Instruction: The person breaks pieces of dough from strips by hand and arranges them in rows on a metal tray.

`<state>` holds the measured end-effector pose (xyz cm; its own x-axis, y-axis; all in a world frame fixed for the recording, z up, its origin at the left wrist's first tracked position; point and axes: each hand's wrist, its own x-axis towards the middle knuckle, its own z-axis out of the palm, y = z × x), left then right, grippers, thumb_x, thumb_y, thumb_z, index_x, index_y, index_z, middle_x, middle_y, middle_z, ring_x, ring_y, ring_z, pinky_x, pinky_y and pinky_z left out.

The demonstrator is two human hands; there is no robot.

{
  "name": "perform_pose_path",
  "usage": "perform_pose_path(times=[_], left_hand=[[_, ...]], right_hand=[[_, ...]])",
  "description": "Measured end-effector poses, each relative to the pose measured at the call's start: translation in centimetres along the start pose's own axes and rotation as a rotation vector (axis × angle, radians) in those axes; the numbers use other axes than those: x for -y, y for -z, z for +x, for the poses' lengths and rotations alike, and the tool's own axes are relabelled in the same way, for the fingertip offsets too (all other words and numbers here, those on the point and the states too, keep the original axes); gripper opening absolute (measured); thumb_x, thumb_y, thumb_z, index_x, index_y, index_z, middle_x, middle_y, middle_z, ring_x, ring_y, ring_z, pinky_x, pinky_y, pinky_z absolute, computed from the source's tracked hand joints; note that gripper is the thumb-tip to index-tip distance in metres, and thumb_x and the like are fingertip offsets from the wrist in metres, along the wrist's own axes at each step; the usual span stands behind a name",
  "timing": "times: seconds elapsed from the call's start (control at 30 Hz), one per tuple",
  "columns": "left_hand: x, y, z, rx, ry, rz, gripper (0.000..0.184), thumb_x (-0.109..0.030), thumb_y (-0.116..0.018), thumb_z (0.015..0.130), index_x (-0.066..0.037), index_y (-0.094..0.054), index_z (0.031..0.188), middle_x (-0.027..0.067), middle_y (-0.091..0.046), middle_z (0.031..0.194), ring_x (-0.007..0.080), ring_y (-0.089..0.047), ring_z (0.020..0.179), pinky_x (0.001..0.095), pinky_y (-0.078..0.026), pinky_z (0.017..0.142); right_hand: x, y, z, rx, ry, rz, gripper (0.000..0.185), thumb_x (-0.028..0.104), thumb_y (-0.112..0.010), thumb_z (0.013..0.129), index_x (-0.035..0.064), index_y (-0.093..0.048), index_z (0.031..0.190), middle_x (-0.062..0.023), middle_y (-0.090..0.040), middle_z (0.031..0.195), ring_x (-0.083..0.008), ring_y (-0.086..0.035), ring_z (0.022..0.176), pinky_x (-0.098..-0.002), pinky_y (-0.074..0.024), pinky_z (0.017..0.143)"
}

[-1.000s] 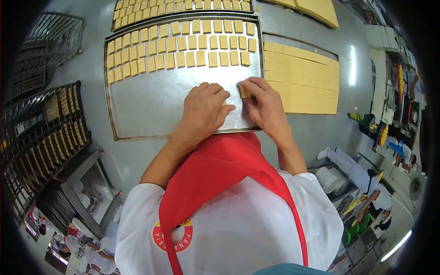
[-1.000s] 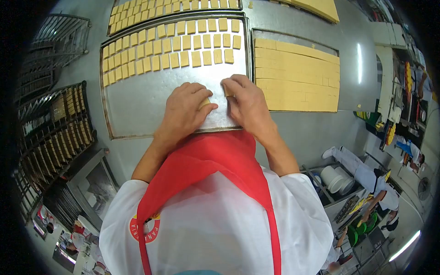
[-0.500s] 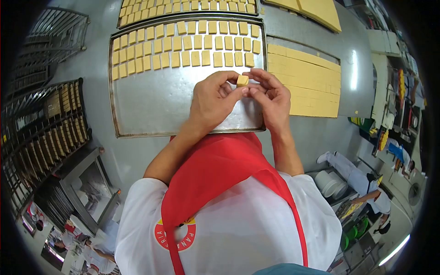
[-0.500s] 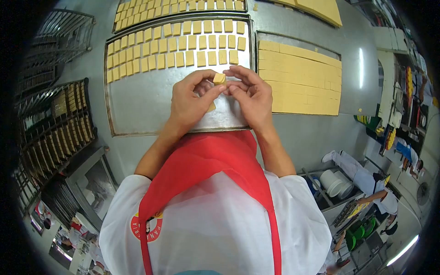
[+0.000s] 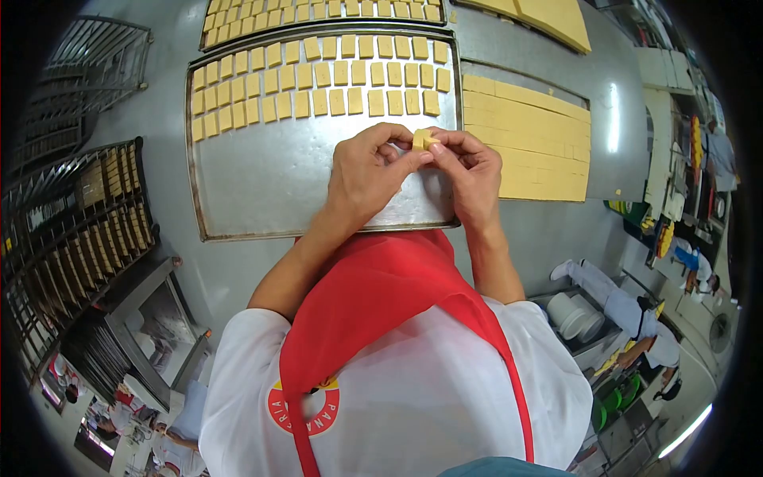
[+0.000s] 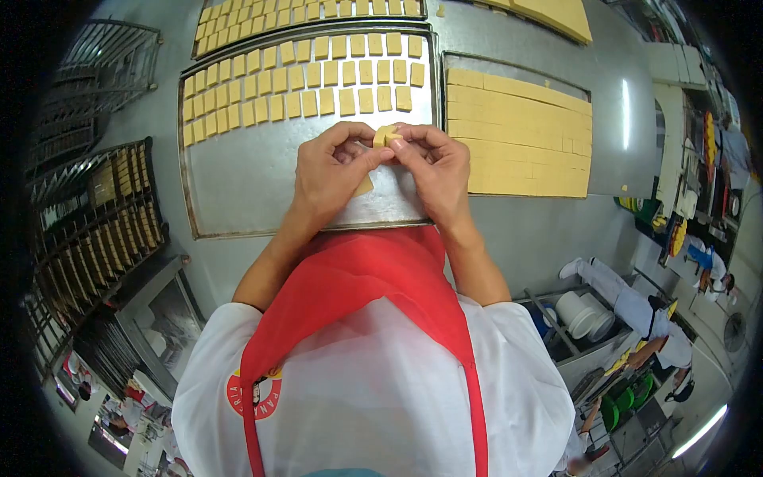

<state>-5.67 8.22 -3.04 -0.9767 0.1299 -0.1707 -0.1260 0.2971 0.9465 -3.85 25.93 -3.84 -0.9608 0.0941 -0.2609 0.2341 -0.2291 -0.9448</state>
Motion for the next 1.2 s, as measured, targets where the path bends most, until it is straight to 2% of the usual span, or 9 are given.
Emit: perform_pose_path(times=[0.13, 0.27, 0.43, 0.53, 0.77, 1.07, 1.13, 1.17, 1.2], left_hand=[[0.5, 0.0, 0.4, 0.084, 0.113, -0.250, 0.023, -0.010, -0.086, 0.088, 0.001, -0.079, 0.107, 0.0077, -0.078, 0.089, 0.0101, -0.071, 0.078, 0.0241, -0.056, 0.070], [0.4, -0.1, 0.3, 0.075, 0.093, -0.264, 0.017, -0.007, -0.083, 0.089, 0.001, -0.080, 0.104, 0.0085, -0.078, 0.093, 0.0115, -0.072, 0.081, 0.0249, -0.057, 0.074], [0.7, -0.2, 0.1, -0.006, -0.132, -0.151, 0.014, -0.003, -0.081, 0.089, 0.002, -0.080, 0.102, 0.0103, -0.078, 0.096, 0.0147, -0.072, 0.085, 0.0273, -0.057, 0.077], [0.3, -0.4, 0.0, -0.051, -0.139, -0.132, 0.013, -0.002, -0.079, 0.090, 0.003, -0.079, 0.101, 0.0112, -0.078, 0.096, 0.0157, -0.072, 0.086, 0.0278, -0.056, 0.077], [0.9, 0.1, 0.3, -0.017, -0.118, -0.146, 0.011, -0.002, -0.077, 0.091, 0.003, -0.079, 0.101, 0.0109, -0.078, 0.095, 0.0152, -0.072, 0.086, 0.0269, -0.056, 0.077], [2.2, 0.2, 0.8, 0.009, -0.098, -0.257, 0.012, -0.003, -0.077, 0.093, 0.003, -0.079, 0.103, 0.0093, -0.078, 0.096, 0.0142, -0.073, 0.085, 0.0253, -0.055, 0.074], [1.9, 0.3, 0.6, 0.020, 0.152, -0.427, 0.016, -0.005, -0.077, 0.094, 0.003, -0.079, 0.108, 0.0090, -0.079, 0.098, 0.0134, -0.074, 0.083, 0.0232, -0.053, 0.067], [1.9, 0.4, 0.5, 0.020, 0.151, -0.428, 0.016, -0.005, -0.077, 0.094, 0.003, -0.079, 0.108, 0.0090, -0.079, 0.098, 0.0134, -0.074, 0.083, 0.0232, -0.053, 0.067], [1.8, 0.5, 0.4, -0.015, 0.132, -0.419, 0.018, -0.006, -0.077, 0.095, 0.003, -0.079, 0.110, 0.0091, -0.079, 0.097, 0.0128, -0.075, 0.082, 0.0223, -0.051, 0.064]], right_hand=[[-0.1, 0.4, 0.1, -0.009, 0.030, -0.029, 0.020, 0.001, -0.073, 0.098, -0.0104, -0.071, 0.114, -0.0158, -0.075, 0.110, -0.0173, -0.074, 0.094, -0.0299, -0.0615, 0.086], [-0.1, 0.5, 0.0, 0.002, 0.043, 0.016, 0.019, 0.001, -0.072, 0.098, -0.0104, -0.071, 0.113, -0.0164, -0.074, 0.115, -0.0181, -0.074, 0.098, -0.0314, -0.0621, 0.087], [-0.2, 0.8, -0.1, 0.066, 0.048, 0.068, 0.026, -0.004, -0.073, 0.096, -0.0102, -0.068, 0.120, -0.0166, -0.071, 0.125, -0.0198, -0.072, 0.107, -0.0325, -0.0621, 0.093], [-0.7, 0.6, 0.0, 0.089, 0.071, 0.048, 0.035, -0.008, -0.076, 0.092, -0.0103, -0.065, 0.124, -0.0181, -0.069, 0.126, -0.0203, -0.072, 0.110, -0.0315, -0.0618, 0.094], [-0.4, -0.3, 0.2, 0.082, -0.018, 0.029, 0.038, -0.009, -0.079, 0.089, -0.0097, -0.062, 0.123, -0.0190, -0.072, 0.117, -0.0196, -0.073, 0.106, -0.0292, -0.0620, 0.093], [-0.6, 0.2, 1.1, 0.114, -0.061, 0.052, 0.025, 0.001, -0.071, 0.097, -0.0083, -0.065, 0.120, -0.0145, -0.074, 0.114, -0.0161, -0.073, 0.094, -0.0285, -0.0618, 0.080], [-0.1, 0.9, 1.8, -0.053, 0.158, -0.191, 0.020, -0.001, -0.069, 0.096, -0.0033, -0.070, 0.116, -0.0116, -0.074, 0.115, -0.0133, -0.072, 0.090, -0.0287, -0.0600, 0.075], [0.2, 1.2, 2.2, -0.052, 0.159, -0.191, 0.020, -0.001, -0.069, 0.096, -0.0033, -0.070, 0.116, -0.0116, -0.074, 0.115, -0.0133, -0.072, 0.090, -0.0287, -0.0600, 0.075], [0.5, 1.5, 2.7, -0.113, 0.382, -0.454, 0.020, -0.002, -0.069, 0.094, -0.0017, -0.072, 0.113, -0.0120, -0.074, 0.115, -0.0146, -0.072, 0.089, -0.0289, -0.0586, 0.073]])
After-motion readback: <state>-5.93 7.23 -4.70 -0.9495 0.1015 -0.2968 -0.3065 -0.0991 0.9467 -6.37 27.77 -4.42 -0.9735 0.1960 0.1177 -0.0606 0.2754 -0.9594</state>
